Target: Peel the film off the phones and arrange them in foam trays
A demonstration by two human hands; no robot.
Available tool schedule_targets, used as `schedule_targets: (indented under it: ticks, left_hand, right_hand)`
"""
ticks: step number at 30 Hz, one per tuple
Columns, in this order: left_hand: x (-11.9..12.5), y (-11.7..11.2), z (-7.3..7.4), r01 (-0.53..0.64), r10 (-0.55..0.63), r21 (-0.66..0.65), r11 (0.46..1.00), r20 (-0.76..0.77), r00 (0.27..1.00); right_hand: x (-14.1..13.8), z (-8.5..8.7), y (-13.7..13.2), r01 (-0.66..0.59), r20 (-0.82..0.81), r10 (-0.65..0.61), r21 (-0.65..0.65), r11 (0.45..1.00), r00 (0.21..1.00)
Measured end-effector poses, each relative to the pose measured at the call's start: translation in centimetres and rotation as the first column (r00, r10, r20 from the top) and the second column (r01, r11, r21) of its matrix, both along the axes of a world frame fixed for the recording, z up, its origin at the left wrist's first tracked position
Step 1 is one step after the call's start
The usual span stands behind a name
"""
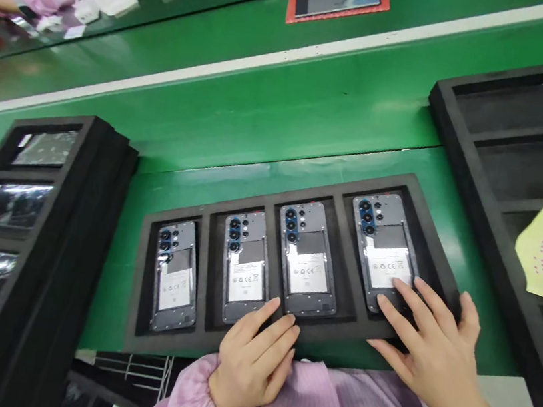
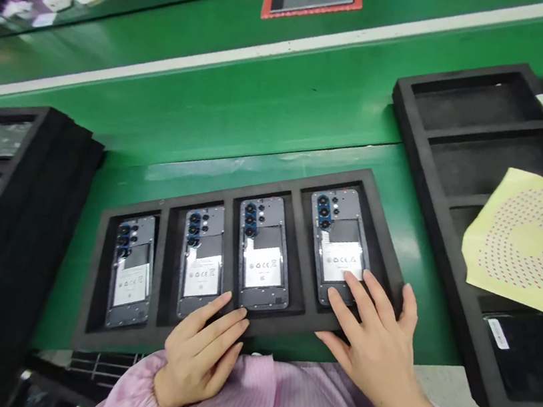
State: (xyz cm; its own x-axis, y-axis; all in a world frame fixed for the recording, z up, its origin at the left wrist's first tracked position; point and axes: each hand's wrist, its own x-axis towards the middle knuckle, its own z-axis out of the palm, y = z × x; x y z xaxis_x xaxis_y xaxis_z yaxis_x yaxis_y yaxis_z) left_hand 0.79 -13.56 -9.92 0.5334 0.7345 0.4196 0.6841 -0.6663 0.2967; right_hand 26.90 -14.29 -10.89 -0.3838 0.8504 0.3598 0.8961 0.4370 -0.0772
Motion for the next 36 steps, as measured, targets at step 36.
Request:
schedule_targets:
  ticks: [36]
  left_hand:
    - [-12.9, -4.5, -2.2, -0.750, 0.731, -0.116, 0.652, 0.359, 0.580]
  right_hand:
    - [-7.2, 0.2, 1.6, -0.369, 0.016, 0.374, -0.131, 0.920, 0.927]
